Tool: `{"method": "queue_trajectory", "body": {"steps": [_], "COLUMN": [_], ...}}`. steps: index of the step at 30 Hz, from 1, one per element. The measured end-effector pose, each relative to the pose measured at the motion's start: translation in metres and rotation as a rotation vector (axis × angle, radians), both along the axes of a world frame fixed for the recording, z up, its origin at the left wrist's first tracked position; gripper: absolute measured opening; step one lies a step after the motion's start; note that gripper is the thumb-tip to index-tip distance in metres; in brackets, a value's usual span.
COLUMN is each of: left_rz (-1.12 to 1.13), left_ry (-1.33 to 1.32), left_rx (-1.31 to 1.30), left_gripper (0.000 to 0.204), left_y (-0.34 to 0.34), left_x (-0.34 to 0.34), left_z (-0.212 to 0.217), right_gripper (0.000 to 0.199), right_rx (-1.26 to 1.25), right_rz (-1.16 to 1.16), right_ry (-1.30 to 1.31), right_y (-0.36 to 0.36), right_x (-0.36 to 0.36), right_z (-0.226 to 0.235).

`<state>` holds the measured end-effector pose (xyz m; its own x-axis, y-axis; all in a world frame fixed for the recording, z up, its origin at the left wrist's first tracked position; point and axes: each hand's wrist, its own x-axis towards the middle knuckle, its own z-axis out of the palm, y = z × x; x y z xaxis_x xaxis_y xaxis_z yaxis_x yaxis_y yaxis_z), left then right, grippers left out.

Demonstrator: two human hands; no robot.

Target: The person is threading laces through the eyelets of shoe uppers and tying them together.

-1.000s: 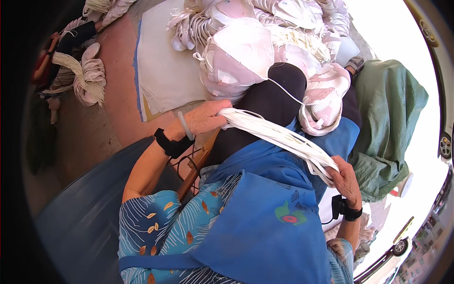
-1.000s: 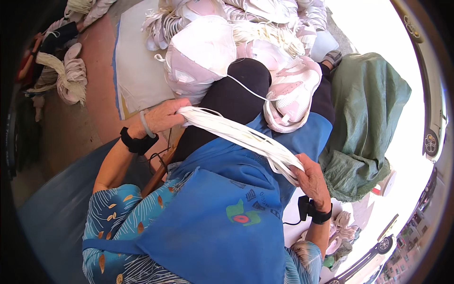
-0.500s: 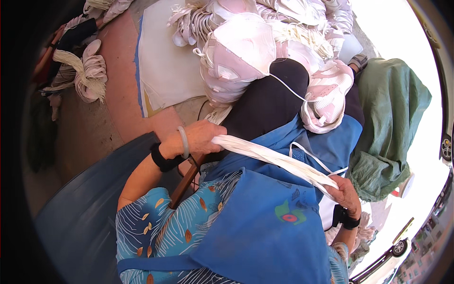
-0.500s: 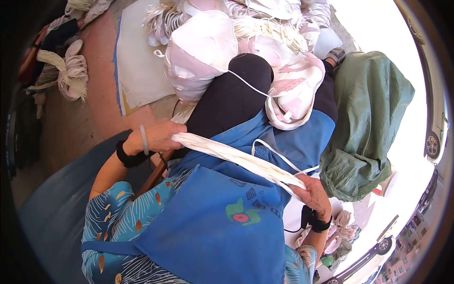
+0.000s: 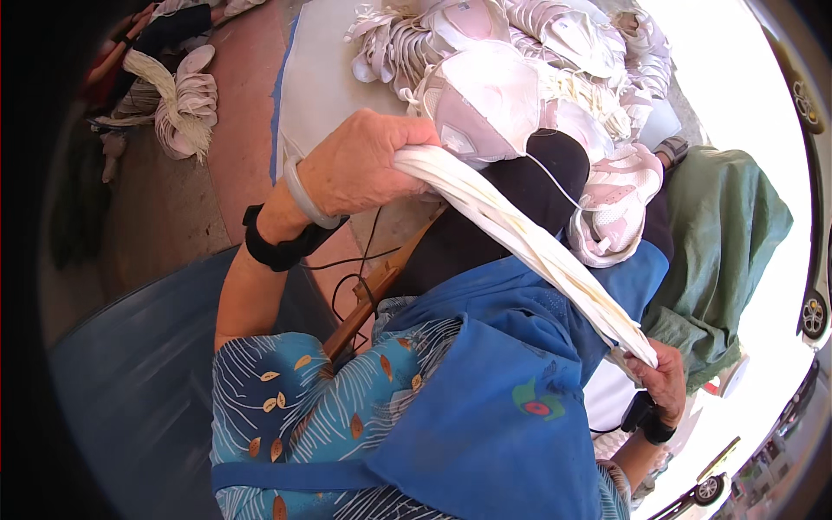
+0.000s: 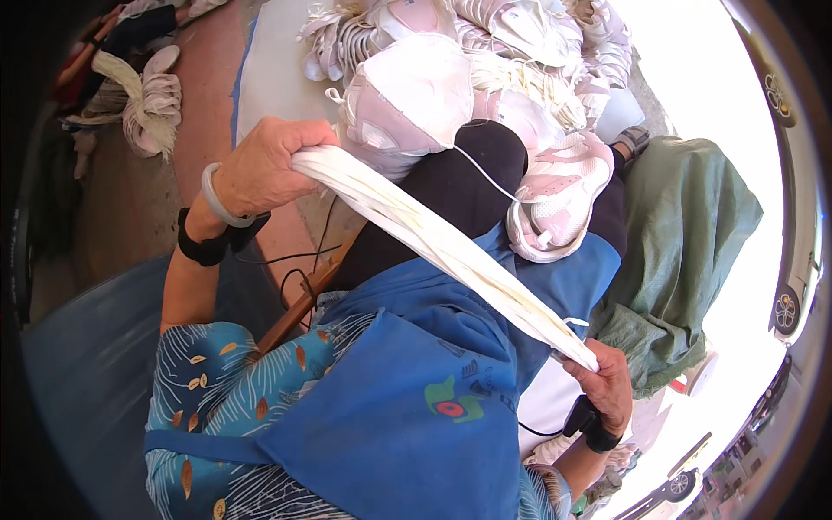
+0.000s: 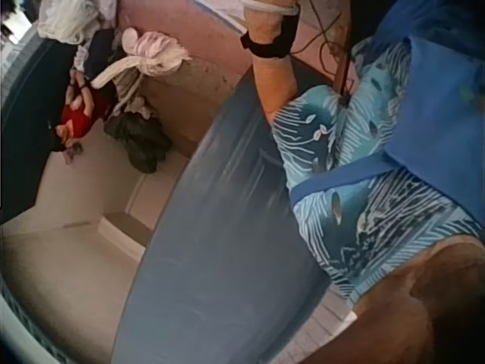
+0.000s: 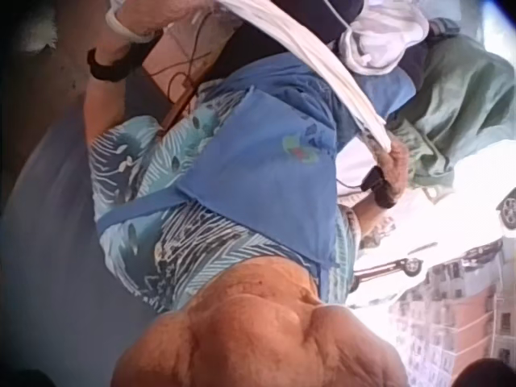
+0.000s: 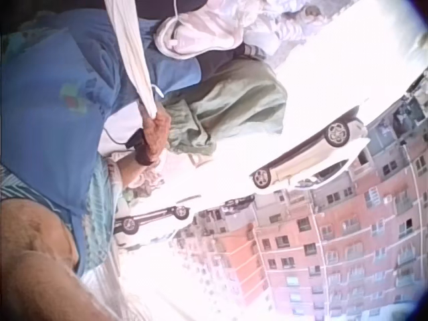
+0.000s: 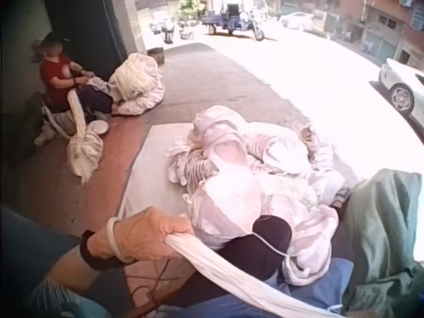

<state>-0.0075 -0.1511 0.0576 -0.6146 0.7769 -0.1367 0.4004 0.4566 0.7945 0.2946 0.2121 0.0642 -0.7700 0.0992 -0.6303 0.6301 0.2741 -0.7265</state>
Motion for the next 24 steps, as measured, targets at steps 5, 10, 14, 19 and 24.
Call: {"method": "queue_trajectory", "body": {"steps": [5,10,14,19,24], "left_rz": [-0.429,-0.539,-0.523,-0.334,-0.299], "left_ry": [-0.217,-0.410,-0.260,-0.029,-0.307], "left_rx": [-0.416,-0.442,-0.521,-0.306,-0.082], "left_gripper": [0.024,0.024,0.024,0.034,0.030], "left_y": [0.006,-0.026,-0.032,0.017,0.099], "left_x": [0.025,0.055,0.056,0.048,0.070], "left_z": [-0.046,-0.092,-0.104,-0.073,-0.049], "right_gripper": [0.009,0.016,0.028,0.019,0.011], "right_rx": [0.373,0.174,0.054,0.418,0.579], "right_rz": [0.130,0.066,0.033,-0.106,-0.029], "right_ry": [-0.046,-0.061,-0.156,0.151,0.443], "right_y": [0.007,0.014,0.020,0.020,0.000], "right_x": [0.021,0.029,0.046,0.050,0.009], "right_z": [-0.057,-0.032,-0.027,-0.052,-0.070]}}
